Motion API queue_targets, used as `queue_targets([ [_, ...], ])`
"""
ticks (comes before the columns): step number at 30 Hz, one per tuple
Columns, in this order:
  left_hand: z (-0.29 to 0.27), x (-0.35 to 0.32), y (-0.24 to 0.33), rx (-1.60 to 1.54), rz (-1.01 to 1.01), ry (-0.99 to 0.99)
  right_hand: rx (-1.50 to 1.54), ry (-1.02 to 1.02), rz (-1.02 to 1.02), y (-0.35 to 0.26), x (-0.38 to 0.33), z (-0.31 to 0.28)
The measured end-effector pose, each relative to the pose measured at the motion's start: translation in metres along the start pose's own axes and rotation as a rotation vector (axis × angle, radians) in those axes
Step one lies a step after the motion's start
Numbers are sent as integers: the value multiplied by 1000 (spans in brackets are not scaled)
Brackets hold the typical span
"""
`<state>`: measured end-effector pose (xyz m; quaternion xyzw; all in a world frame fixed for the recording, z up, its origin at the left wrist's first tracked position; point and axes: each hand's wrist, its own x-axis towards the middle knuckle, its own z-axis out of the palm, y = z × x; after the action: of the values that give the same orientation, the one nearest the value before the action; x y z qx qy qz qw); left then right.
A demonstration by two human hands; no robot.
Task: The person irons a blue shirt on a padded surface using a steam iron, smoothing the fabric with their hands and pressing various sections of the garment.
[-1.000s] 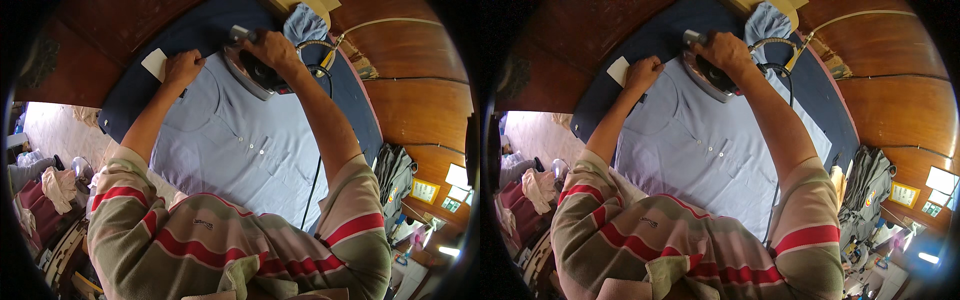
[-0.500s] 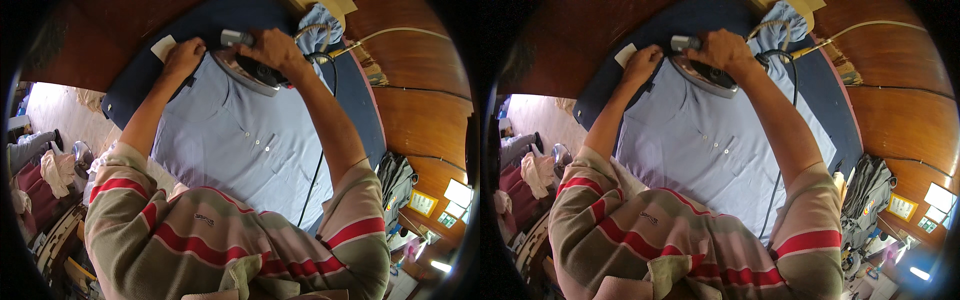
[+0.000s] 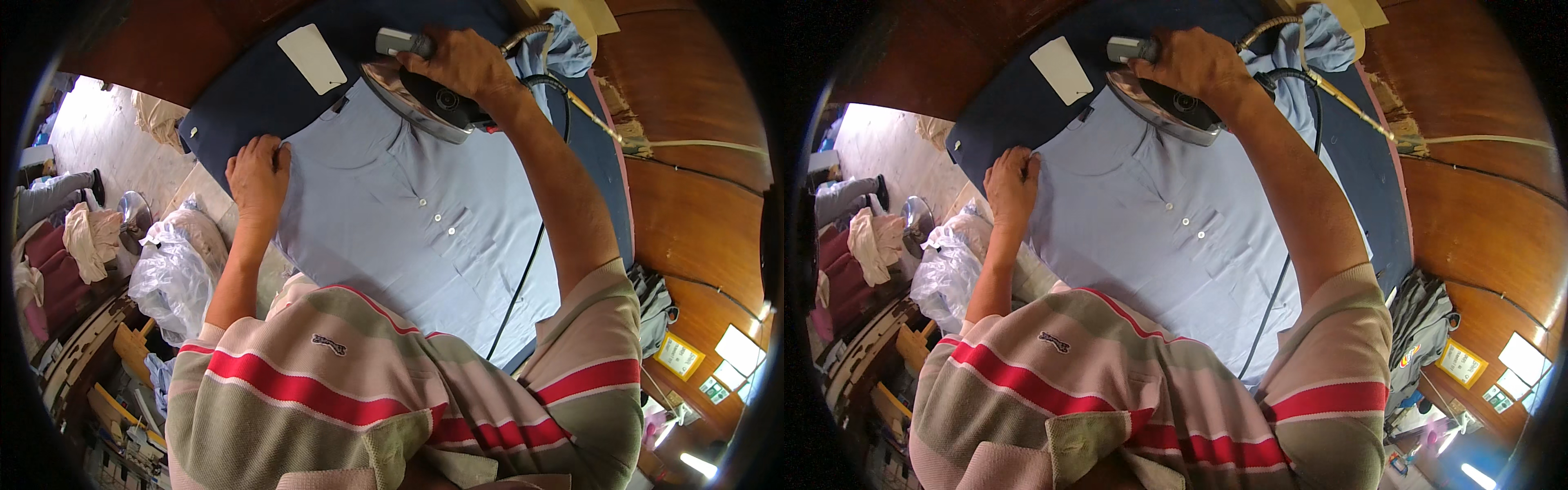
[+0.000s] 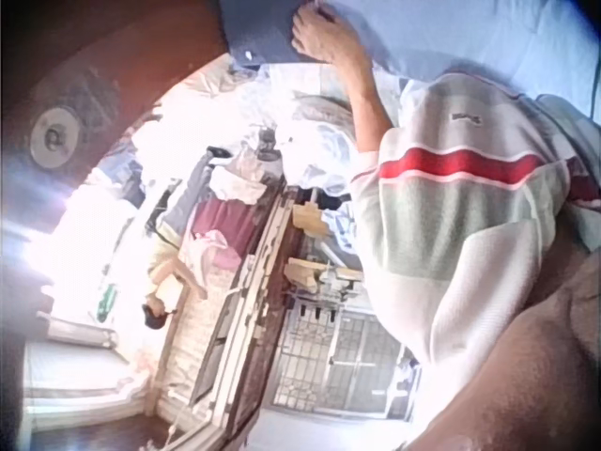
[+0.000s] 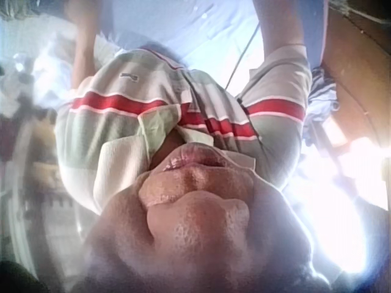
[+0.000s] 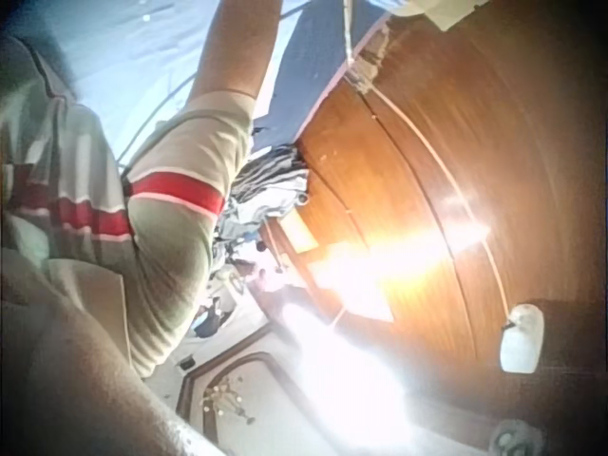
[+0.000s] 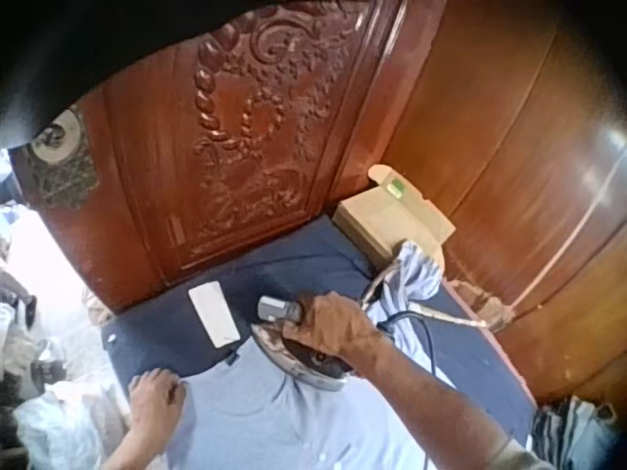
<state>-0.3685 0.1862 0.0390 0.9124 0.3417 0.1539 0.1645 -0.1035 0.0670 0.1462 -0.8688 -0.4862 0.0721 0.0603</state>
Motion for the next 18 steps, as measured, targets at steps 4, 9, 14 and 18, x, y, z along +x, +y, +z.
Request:
queue_targets([
  [4, 4, -2, -8, 0, 10, 48, -67, -3, -98, 0, -13, -2],
  [9, 8, -3, -11, -15, 27, 83, -14, -31, -210, 5, -13, -4],
  [14, 7, -4, -8, -11, 38, 127, -124, -187, -520, 6, -14, -8],
  [18, 6, -3, -7, -17, 12, 83, -21, -172, -641, -12, -9, -4],
])
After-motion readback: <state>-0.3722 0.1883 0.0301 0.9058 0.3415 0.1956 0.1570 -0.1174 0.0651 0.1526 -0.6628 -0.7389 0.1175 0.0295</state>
